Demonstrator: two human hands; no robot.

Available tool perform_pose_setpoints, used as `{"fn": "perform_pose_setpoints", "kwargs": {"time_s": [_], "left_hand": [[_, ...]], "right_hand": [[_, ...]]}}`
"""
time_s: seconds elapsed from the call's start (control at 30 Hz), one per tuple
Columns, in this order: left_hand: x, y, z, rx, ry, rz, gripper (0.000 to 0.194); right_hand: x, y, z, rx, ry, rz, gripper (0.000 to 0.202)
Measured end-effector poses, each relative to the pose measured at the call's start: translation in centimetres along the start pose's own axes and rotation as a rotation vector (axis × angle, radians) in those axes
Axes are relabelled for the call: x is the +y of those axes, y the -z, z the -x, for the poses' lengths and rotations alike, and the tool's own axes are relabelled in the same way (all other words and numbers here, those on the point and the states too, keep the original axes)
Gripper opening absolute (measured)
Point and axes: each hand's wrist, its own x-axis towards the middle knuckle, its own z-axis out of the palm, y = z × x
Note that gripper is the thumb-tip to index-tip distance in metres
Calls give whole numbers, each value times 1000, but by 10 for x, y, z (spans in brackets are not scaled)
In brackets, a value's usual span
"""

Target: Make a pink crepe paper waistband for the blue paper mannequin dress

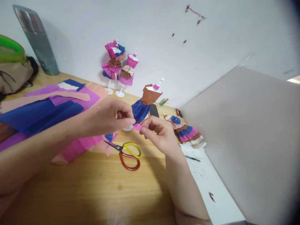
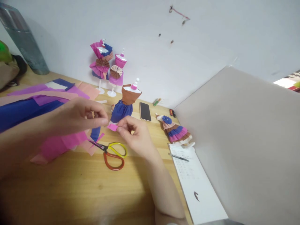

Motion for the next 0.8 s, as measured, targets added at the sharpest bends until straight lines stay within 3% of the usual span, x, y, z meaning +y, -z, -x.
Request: {"fn": "perform_pose_setpoints", "kwargs": {"time_s": [0.13,0.27,0.4,0.67,0.8], "left_hand": [[-11,5,-9,-103,-42,25,24],[-19,-2,-12,-219,4,16,24],[-30,-5,-12,-260,120,179,20],[-32,-8,-14,-145,145,222,11],[-32,-10,-14,-86,98,169,9]], "right_hand": [[11,1,-3,-99,-115,-473,24],[18,-2,-6,-120,-124,-708,27],[20,-1,-10,-107,-110,-706,24],[24,18,-15,-39,-207,-557,15],[22,31,-13,-56,-213,-551,37]]}}
